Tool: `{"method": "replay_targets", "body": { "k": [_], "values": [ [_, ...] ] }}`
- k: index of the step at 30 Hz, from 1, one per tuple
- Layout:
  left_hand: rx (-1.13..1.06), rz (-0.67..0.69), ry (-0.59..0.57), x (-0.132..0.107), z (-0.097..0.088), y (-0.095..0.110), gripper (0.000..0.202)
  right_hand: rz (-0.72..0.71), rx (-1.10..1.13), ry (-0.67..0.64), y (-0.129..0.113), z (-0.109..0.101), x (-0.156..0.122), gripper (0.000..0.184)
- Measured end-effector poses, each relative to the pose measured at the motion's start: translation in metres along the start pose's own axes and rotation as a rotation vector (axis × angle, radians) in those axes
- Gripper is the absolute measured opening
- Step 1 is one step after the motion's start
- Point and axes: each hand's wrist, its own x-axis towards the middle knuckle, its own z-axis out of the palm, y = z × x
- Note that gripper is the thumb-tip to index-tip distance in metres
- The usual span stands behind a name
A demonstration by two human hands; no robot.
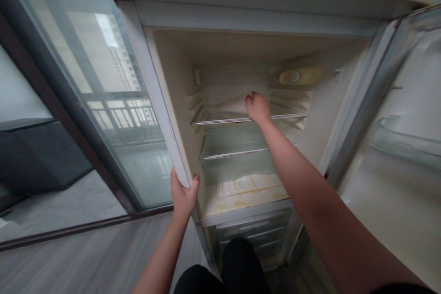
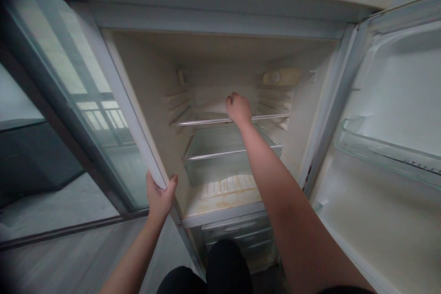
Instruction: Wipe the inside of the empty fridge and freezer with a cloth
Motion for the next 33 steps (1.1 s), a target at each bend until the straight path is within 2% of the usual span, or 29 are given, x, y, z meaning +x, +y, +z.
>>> {"method": "replay_targets", "body": {
  "k": [7, 17, 19, 21, 23, 25, 27, 29, 31, 33],
  "values": [
    [-0.073, -0.009, -0.02, -0.001, 0.0, -0.004, 0.07, -0.025, -0.02, -0.001, 0.0, 0.0, 0.0, 0.031],
    [-0.039, 0.059, -0.009, 0.002, 0.001, -0.007, 0.065, -0.012, 0.0, -0.005, -0.002, -0.002, -0.002, 0.032],
    [-0.033, 0.064, -0.037, 0.0, 0.001, -0.007, 0.07, -0.032, 0.029, 0.033, -0.004, -0.008, -0.01, 0.035],
    [-0.053, 0.06, -0.079, -0.008, -0.004, -0.003, 0.083, -0.06, 0.074, 0.066, -0.008, -0.017, -0.026, 0.04],
    [-0.08, 0.062, -0.108, -0.024, -0.012, 0.008, 0.098, -0.057, 0.128, 0.077, -0.012, -0.027, -0.056, 0.044],
    [-0.05, 0.096, -0.14, -0.045, -0.024, 0.026, 0.105, -0.001, 0.205, 0.084, -0.018, -0.034, -0.104, 0.047],
    [0.042, 0.234, -0.158, -0.066, -0.036, 0.047, 0.103, 0.094, 0.317, 0.134, -0.023, -0.034, -0.169, 0.051],
    [0.102, 0.375, -0.302, -0.086, -0.043, 0.064, 0.099, 0.186, 0.438, 0.164, -0.026, -0.027, -0.245, 0.052],
    [0.145, 0.452, -0.432, -0.102, -0.043, 0.072, 0.097, 0.196, 0.53, 0.062, -0.024, -0.018, -0.319, 0.048],
    [0.179, 0.484, -0.483, -0.115, -0.039, 0.07, 0.094, 0.141, 0.58, -0.164, -0.019, -0.013, -0.377, 0.042]
  ]
}}
